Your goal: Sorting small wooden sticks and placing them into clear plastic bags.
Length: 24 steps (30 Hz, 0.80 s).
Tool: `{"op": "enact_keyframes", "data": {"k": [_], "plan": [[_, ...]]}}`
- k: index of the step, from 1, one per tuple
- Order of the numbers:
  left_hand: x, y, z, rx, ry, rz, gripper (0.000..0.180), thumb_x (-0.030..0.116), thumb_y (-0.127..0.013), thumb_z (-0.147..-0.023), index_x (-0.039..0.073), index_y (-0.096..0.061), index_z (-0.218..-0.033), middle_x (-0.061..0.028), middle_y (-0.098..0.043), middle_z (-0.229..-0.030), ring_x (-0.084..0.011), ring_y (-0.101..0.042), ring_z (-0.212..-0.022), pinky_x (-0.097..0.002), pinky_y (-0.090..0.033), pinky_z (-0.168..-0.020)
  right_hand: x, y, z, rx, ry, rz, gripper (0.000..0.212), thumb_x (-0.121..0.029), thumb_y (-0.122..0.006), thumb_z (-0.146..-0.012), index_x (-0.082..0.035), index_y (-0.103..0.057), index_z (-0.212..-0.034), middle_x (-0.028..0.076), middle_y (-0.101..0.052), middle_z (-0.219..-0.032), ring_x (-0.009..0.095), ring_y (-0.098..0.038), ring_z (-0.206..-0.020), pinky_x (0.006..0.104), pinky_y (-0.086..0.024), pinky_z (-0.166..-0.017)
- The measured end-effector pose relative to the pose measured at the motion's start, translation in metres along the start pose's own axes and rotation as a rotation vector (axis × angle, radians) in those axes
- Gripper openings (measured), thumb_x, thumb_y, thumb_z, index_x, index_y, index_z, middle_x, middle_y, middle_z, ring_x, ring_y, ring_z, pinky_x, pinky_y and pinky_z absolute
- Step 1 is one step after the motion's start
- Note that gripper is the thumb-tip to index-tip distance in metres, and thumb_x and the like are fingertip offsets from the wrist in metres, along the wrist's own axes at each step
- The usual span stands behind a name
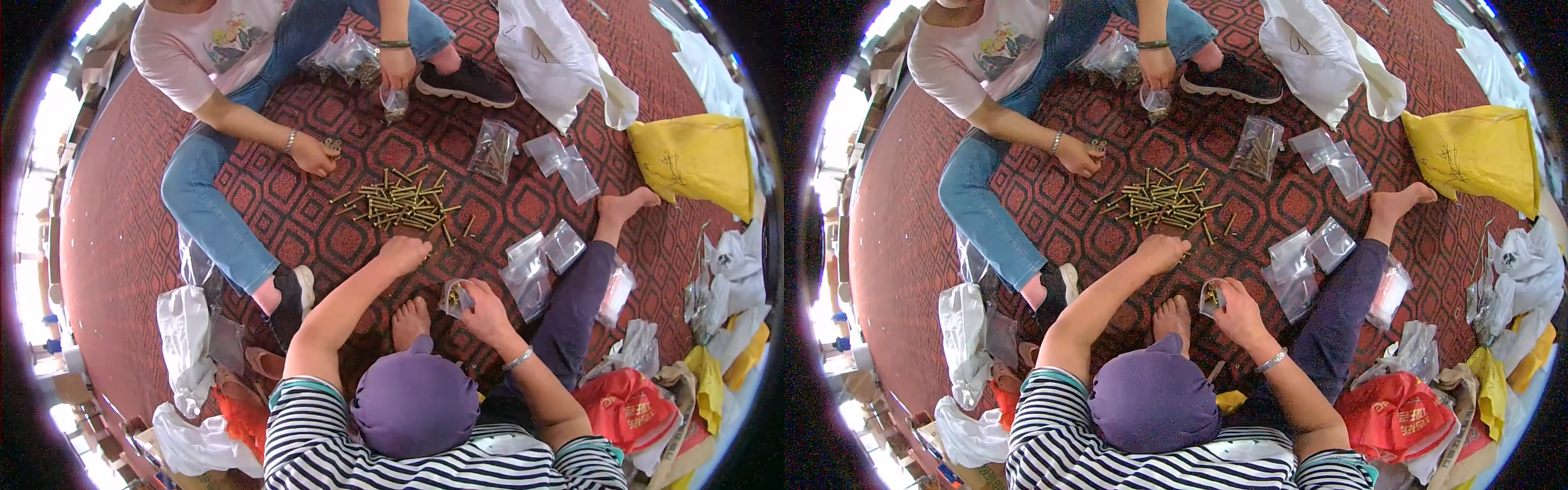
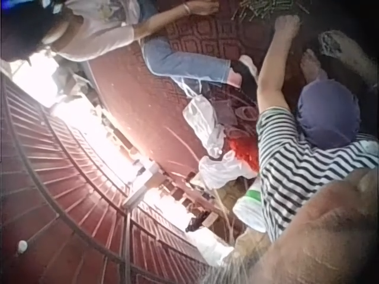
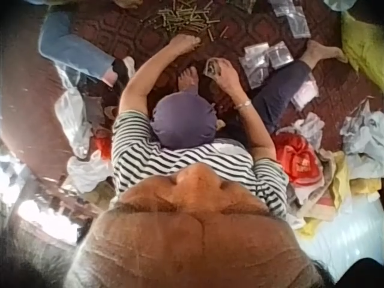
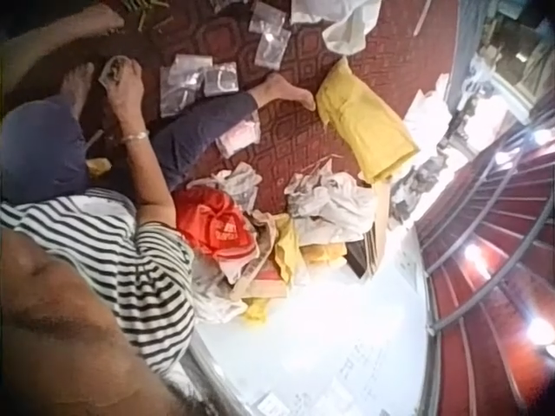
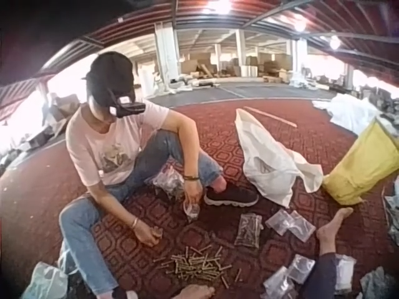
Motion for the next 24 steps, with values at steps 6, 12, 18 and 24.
{"op": "enact_keyframes", "data": {"k": [6, 12, 18, 24], "plan": [[0.000, 0.006, 0.016, -0.060, -0.013, -0.039, 0.010, 0.013, -0.052, -0.073, 0.005, -0.055, -0.070, -0.0152, -0.060, -0.073, -0.0348, -0.060, -0.064, -0.0421, -0.049, -0.055, 0.003, 0.000, 0.001, 0.009, 0.014, 0.015, 0.045, -0.006, -0.051, -0.068, -0.007, -0.050, -0.113, 0.014, -0.050, -0.116, 0.034, -0.053, -0.099, 0.0365, -0.045, -0.081], [0.003, -0.006, 0.020, 0.095, -0.027, -0.079, 0.006, 0.009, -0.052, -0.073, 0.004, -0.052, -0.070, -0.0137, -0.059, -0.073, -0.0342, -0.058, -0.060, -0.0402, -0.048, -0.053, -0.008, 0.000, -0.002, -0.024, 0.004, 0.022, 0.045, -0.006, -0.050, -0.067, -0.006, -0.050, -0.113, 0.014, -0.050, -0.116, 0.034, -0.052, -0.099, 0.0366, -0.045, -0.081], [0.007, 0.003, 0.008, 0.223, 0.012, 0.100, 0.005, 0.008, -0.052, -0.073, 0.004, -0.054, -0.072, -0.0134, -0.059, -0.073, -0.0320, -0.058, -0.059, -0.0390, -0.048, -0.052, -0.007, -0.004, 0.000, 0.009, 0.025, 0.065, 0.045, -0.006, -0.049, -0.068, -0.004, -0.050, -0.112, 0.016, -0.050, -0.116, 0.035, -0.052, -0.099, 0.0370, -0.044, -0.081], [0.010, 0.017, 0.003, 0.265, 0.063, 0.368, 0.006, 0.008, -0.051, -0.074, 0.004, -0.056, -0.074, -0.0134, -0.059, -0.072, -0.0294, -0.057, -0.059, -0.0380, -0.047, -0.052, 0.002, -0.003, 0.002, 0.003, 0.029, 0.081, 0.045, -0.007, -0.050, -0.068, -0.002, -0.050, -0.113, 0.016, -0.050, -0.116, 0.035, -0.052, -0.099, 0.0371, -0.044, -0.082]]}}
Point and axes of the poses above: each hand's wrist, its own z-axis away from the middle knuckle, its own y-axis out of the back of the hand, x = y × z, the point moved 5 cm from there along -z, towards the middle knuckle
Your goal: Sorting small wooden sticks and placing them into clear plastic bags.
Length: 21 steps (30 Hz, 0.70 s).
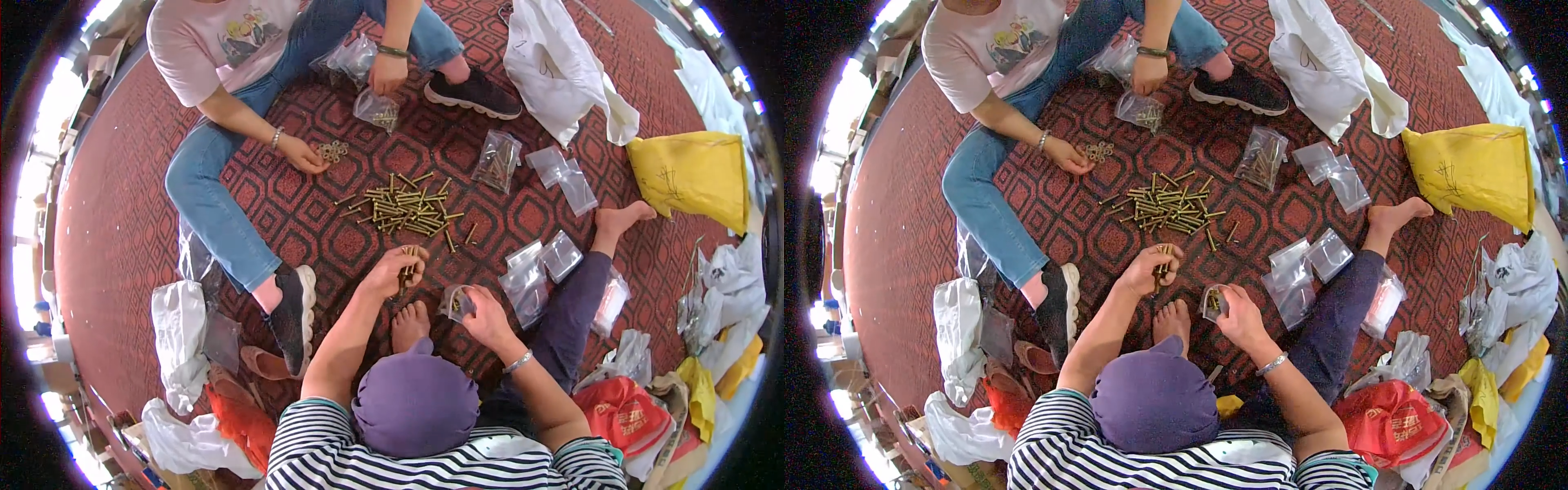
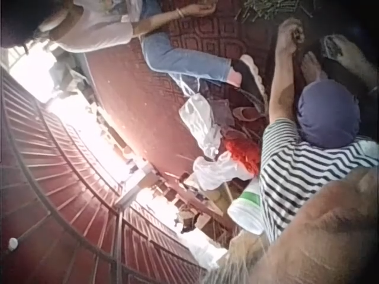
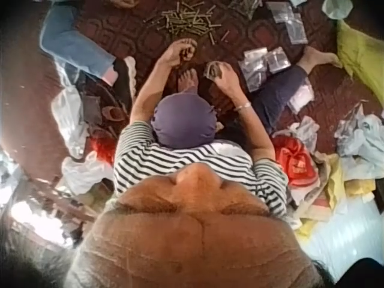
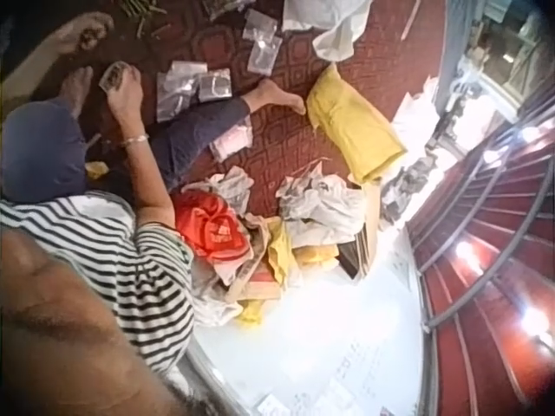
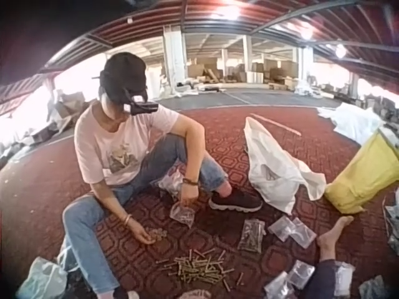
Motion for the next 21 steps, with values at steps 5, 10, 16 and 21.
{"op": "enact_keyframes", "data": {"k": [5, 10, 16, 21], "plan": [[0.007, 0.006, -0.003, 0.039, 0.080, 0.222, 0.008, 0.007, -0.051, -0.074, 0.004, -0.058, -0.077, -0.0134, -0.059, -0.072, -0.0271, -0.057, -0.060, -0.0371, -0.046, -0.051, 0.002, -0.003, -0.004, -0.026, 0.013, -0.044, 0.046, -0.008, -0.050, -0.068, -0.001, -0.049, -0.113, 0.016, -0.049, -0.117, 0.035, -0.052, -0.100, 0.0368, -0.044, -0.083], [0.010, 0.000, -0.017, 0.074, 0.133, 0.411, 0.010, 0.007, -0.051, -0.075, 0.004, -0.060, -0.079, -0.0134, -0.059, -0.072, -0.0253, -0.057, -0.060, -0.0364, -0.045, -0.051, 0.004, -0.007, -0.001, 0.001, 0.032, -0.019, 0.048, -0.007, -0.052, -0.067, -0.003, -0.048, -0.114, 0.016, -0.049, -0.118, 0.035, -0.052, -0.100, 0.0371, -0.045, -0.082], [0.015, -0.033, -0.067, -0.181, -0.055, -0.279, 0.014, 0.012, -0.053, -0.075, 0.000, -0.059, -0.081, -0.0149, -0.061, -0.076, -0.0309, -0.059, -0.066, -0.0406, -0.047, -0.057, 0.015, -0.009, -0.002, -0.011, 0.003, -0.007, 0.050, -0.007, -0.053, -0.066, -0.005, -0.048, -0.116, 0.016, -0.049, -0.118, 0.034, -0.052, -0.100, 0.0378, -0.046, -0.081], [0.032, -0.033, -0.095, -0.168, 0.173, -0.008, 0.017, 0.013, -0.054, -0.075, -0.002, -0.059, -0.079, -0.0141, -0.062, -0.076, -0.0321, -0.058, -0.067, -0.0403, -0.047, -0.060, 0.017, -0.007, -0.003, -0.014, -0.013, -0.016, 0.051, -0.007, -0.054, -0.065, -0.005, -0.049, -0.115, 0.016, -0.049, -0.118, 0.034, -0.052, -0.101, 0.0371, -0.045, -0.081]]}}
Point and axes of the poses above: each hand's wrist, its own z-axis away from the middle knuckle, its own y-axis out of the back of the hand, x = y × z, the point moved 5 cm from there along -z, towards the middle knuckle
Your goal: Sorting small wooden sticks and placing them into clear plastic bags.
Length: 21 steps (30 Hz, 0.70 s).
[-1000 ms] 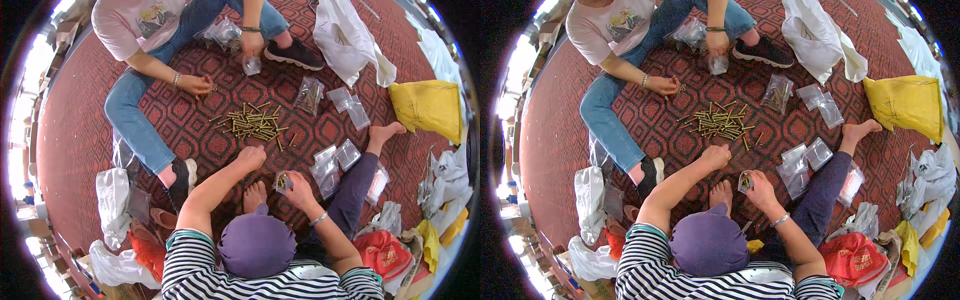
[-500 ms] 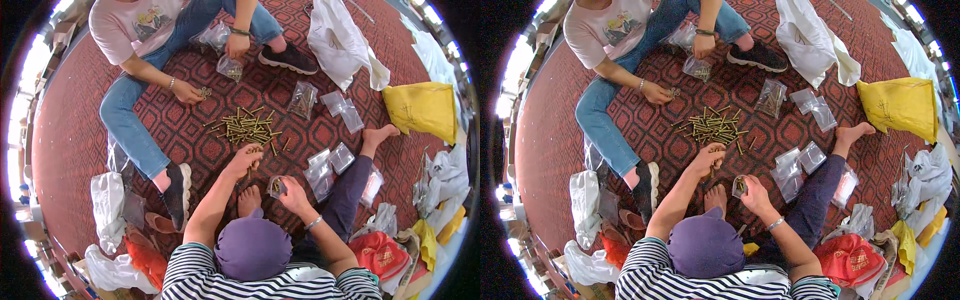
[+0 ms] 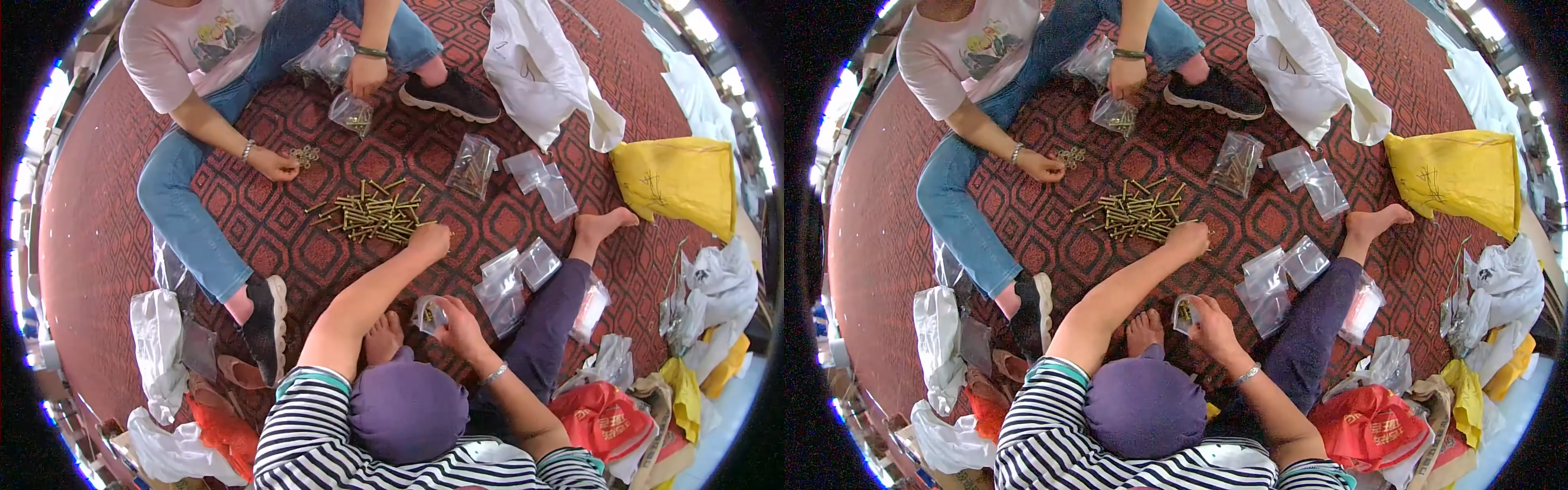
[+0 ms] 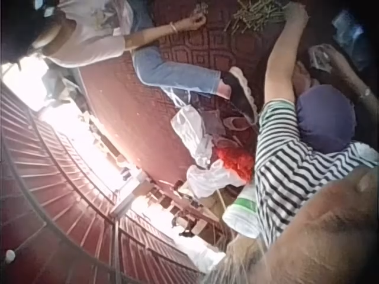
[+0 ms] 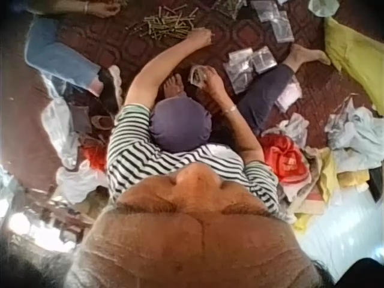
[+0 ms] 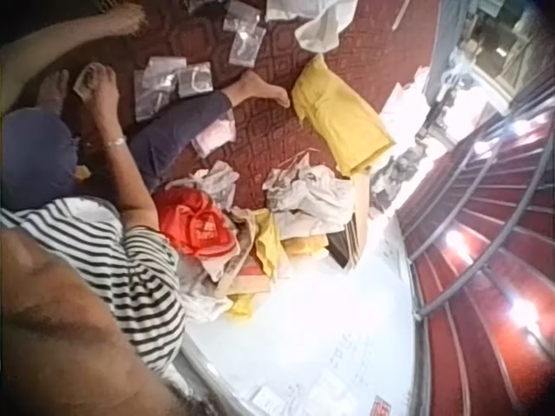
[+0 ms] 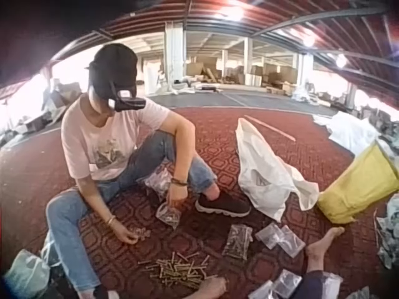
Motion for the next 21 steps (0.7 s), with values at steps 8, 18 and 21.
{"op": "enact_keyframes", "data": {"k": [8, 18, 21], "plan": [[0.009, 0.036, 0.040, 0.085, 0.065, 0.508, 0.015, 0.012, -0.057, -0.074, 0.000, -0.062, -0.080, -0.0093, -0.062, -0.072, -0.0221, -0.055, -0.062, -0.0329, -0.044, -0.056, 0.005, 0.004, -0.001, 0.034, -0.031, -0.005, 0.050, -0.005, -0.055, -0.063, -0.002, -0.050, -0.113, 0.016, -0.051, -0.115, 0.033, -0.052, -0.101, 0.0339, -0.043, -0.084], [0.020, 0.052, 0.151, 0.255, -0.100, 0.786, 0.015, 0.011, -0.062, -0.075, 0.003, -0.064, -0.087, -0.0013, -0.055, -0.063, -0.0077, -0.044, -0.054, -0.0202, -0.036, -0.048, -0.020, 0.011, -0.010, 0.094, 0.009, -0.212, 0.050, -0.006, -0.058, -0.065, -0.006, -0.048, -0.114, 0.013, -0.049, -0.116, 0.033, -0.052, -0.099, 0.0363, -0.044, -0.082], [0.023, 0.067, 0.153, 0.280, 0.100, 0.997, 0.015, 0.012, -0.059, -0.078, 0.004, -0.062, -0.090, -0.0019, -0.054, -0.061, -0.0069, -0.043, -0.053, -0.0202, -0.035, -0.047, -0.018, 0.007, -0.009, 0.110, 0.020, -0.184, 0.052, -0.005, -0.060, -0.064, -0.007, -0.048, -0.114, 0.013, -0.049, -0.116, 0.033, -0.052, -0.098, 0.0359, -0.044, -0.081]]}}
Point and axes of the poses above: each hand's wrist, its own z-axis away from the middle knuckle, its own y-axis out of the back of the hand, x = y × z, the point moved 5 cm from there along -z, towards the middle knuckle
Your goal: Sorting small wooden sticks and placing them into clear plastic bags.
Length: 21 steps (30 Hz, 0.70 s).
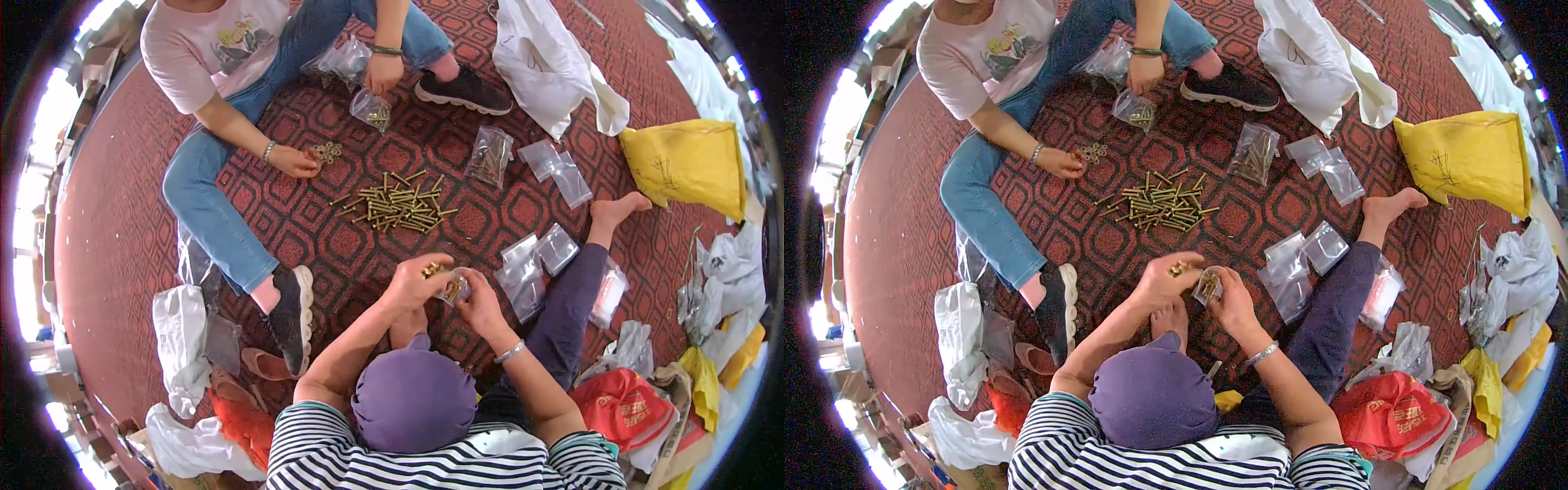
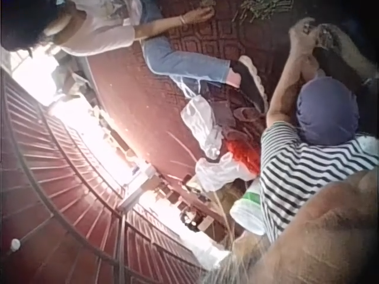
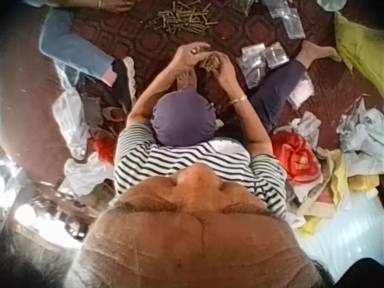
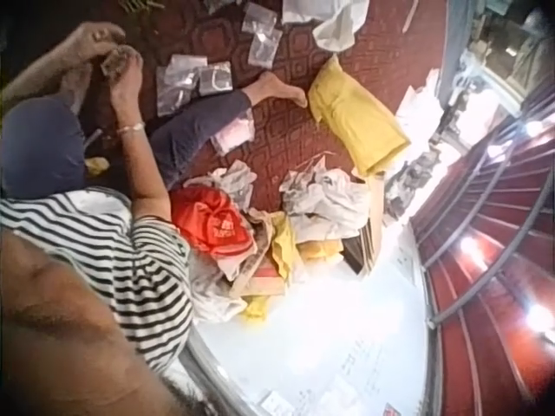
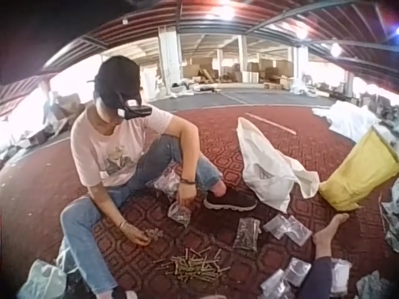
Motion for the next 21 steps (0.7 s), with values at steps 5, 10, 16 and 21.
{"op": "enact_keyframes", "data": {"k": [5, 10, 16, 21], "plan": [[-0.009, -0.013, 0.000, -0.081, 0.119, 0.798, 0.018, 0.012, -0.046, -0.087, 0.003, -0.058, -0.098, -0.0020, -0.049, -0.058, -0.0057, -0.040, -0.049, -0.0210, -0.032, -0.045, 0.002, -0.010, -0.002, 0.033, 0.039, 0.023, 0.055, -0.002, -0.062, -0.062, -0.008, -0.047, -0.115, 0.013, -0.049, -0.115, 0.032, -0.053, -0.097, 0.0352, -0.044, -0.080], [-0.006, -0.030, 0.001, 0.049, -0.020, 0.587, 0.028, 0.013, -0.038, -0.089, -0.001, -0.055, -0.105, -0.0033, -0.054, -0.068, -0.0074, -0.044, -0.058, -0.0183, -0.036, -0.053, -0.013, -0.009, -0.005, 0.057, 0.019, -0.029, 0.057, -0.001, -0.063, -0.062, -0.009, -0.046, -0.116, 0.014, -0.049, -0.114, 0.031, -0.053, -0.096, 0.0345, -0.045, -0.079], [-0.016, -0.040, 0.009, 0.010, -0.112, 0.460, 0.032, 0.014, -0.037, -0.088, -0.002, -0.054, -0.110, -0.0067, -0.058, -0.082, -0.0117, -0.051, -0.074, -0.0193, -0.039, -0.064, 0.000, -0.014, -0.006, -0.044, -0.128, -0.107, 0.058, -0.001, -0.063, -0.063, -0.007, -0.044, -0.118, 0.014, -0.049, -0.114, 0.030, -0.052, -0.097, 0.0340, -0.044, -0.079], [-0.014, -0.036, 0.008, -0.017, -0.252, 0.369, 0.029, 0.013, -0.040, -0.087, -0.002, -0.055, -0.108, -0.0082, -0.060, -0.088, -0.0148, -0.055, -0.082, -0.0228, -0.042, -0.067, 0.007, -0.014, -0.002, 0.022, -0.016, -0.051, 0.057, -0.001, -0.060, -0.064, -0.004, -0.043, -0.118, 0.015, -0.049, -0.114, 0.031, -0.052, -0.099, 0.0339, -0.044, -0.080]]}}
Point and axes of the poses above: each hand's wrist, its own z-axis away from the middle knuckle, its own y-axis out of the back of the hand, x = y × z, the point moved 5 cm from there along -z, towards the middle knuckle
